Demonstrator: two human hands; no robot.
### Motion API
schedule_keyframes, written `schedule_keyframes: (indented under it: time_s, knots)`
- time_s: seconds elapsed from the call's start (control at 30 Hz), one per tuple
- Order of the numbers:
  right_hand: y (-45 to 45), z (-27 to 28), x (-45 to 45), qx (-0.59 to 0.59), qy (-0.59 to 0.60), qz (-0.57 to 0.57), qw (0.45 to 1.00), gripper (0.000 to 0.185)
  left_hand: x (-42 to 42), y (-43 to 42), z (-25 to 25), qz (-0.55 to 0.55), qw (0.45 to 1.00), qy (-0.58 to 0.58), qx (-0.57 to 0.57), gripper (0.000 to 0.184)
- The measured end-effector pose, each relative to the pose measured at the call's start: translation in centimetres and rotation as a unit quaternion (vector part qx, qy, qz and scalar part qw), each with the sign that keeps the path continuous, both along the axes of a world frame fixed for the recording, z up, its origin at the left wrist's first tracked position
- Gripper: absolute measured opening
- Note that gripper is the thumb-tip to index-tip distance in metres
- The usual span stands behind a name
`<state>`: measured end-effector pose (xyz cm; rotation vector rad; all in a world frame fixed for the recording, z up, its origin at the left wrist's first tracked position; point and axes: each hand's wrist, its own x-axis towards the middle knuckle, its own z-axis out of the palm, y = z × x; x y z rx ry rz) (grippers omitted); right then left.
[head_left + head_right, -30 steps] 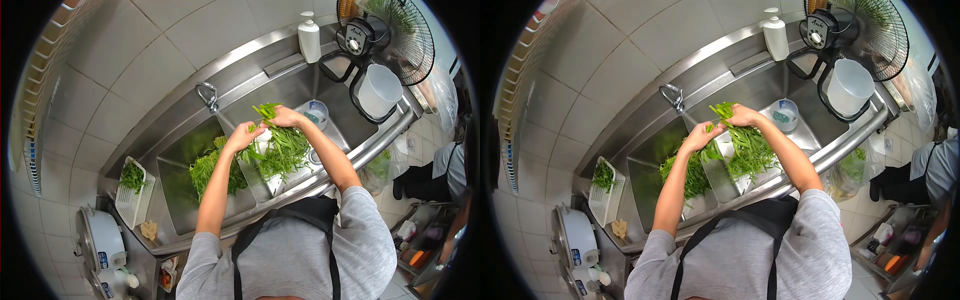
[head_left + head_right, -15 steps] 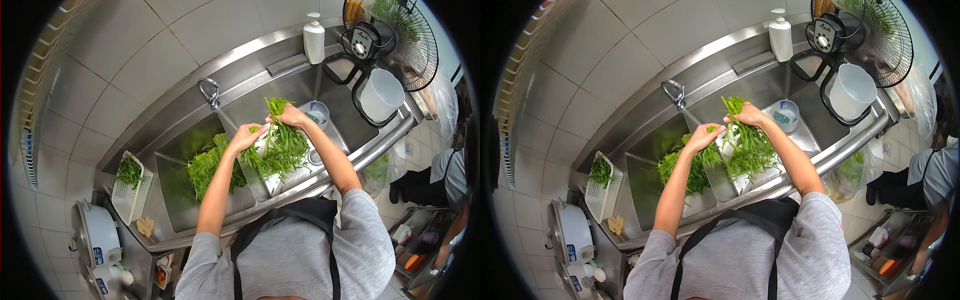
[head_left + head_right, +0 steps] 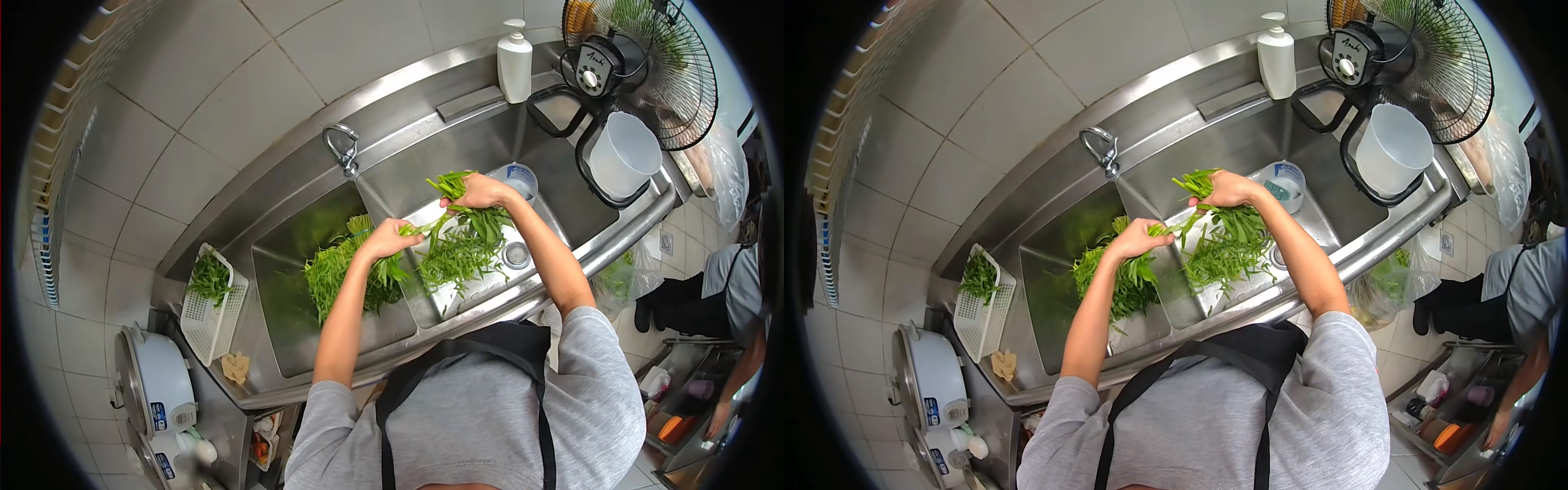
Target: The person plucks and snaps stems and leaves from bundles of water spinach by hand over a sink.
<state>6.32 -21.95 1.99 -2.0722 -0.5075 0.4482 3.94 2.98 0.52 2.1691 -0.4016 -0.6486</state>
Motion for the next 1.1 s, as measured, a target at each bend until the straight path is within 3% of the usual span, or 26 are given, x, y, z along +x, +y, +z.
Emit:
schedule_keyframes:
  time_s: [0.07, 0.2, 0.33, 0.43, 0.57, 0.67, 0.77, 0.87, 0.97, 1.1]
  knots:
    - [-0.4, -0.4, 0.1, -0.012, 0.013, -0.024, 1.0, 0.021, 1.0, 2.2, -3.3, 0.022, 0.996, -0.087, 0.018, 0.024]
    - [-0.5, -1.1, 0.7, -0.013, 0.009, -0.014, 1.0, 0.014, -0.1, 0.2, 0.6, 0.188, 0.961, -0.195, 0.062, 0.023]
    - [0.2, -0.2, 0.1, 0.002, 0.022, -0.024, 0.999, 0.014, -1.1, -2.4, 2.6, 0.085, 0.979, -0.152, 0.102, 0.026]
    - [0.4, -0.7, 0.0, 0.06, 0.023, -0.013, 0.998, 0.015, -1.2, -3.1, 2.3, 0.075, 0.974, -0.184, 0.106, 0.027]
    - [0.6, 0.2, -0.5, 0.041, 0.016, -0.012, 0.999, 0.016, -0.7, -3.4, 1.8, 0.059, 0.983, -0.137, 0.11, 0.027]
    - [0.6, 1.0, -0.7, -0.009, -0.048, 0.019, 0.999, 0.018, -0.7, -3.6, 3.3, 0.06, 0.979, -0.157, 0.117, 0.029]
    - [0.8, 1.4, -0.7, -0.049, -0.101, 0.042, 0.993, 0.02, 0.2, -3.0, 1.8, 0.014, 0.984, -0.175, 0.038, 0.031]
    - [1.2, 2.5, -1.0, -0.057, -0.098, 0.042, 0.993, 0.022, 0.0, -3.5, 1.6, 0.063, 0.952, -0.298, 0.014, 0.03]
    - [1.4, 1.7, -0.5, -0.04, -0.111, 0.028, 0.993, 0.024, -0.3, -3.8, 3.6, 0.016, 0.985, -0.14, 0.098, 0.031]
    - [0.6, 0.8, 0.7, -0.011, -0.065, -0.007, 0.998, 0.023, 0.2, -2.9, 2.8, 0.025, 0.992, -0.109, 0.053, 0.033]
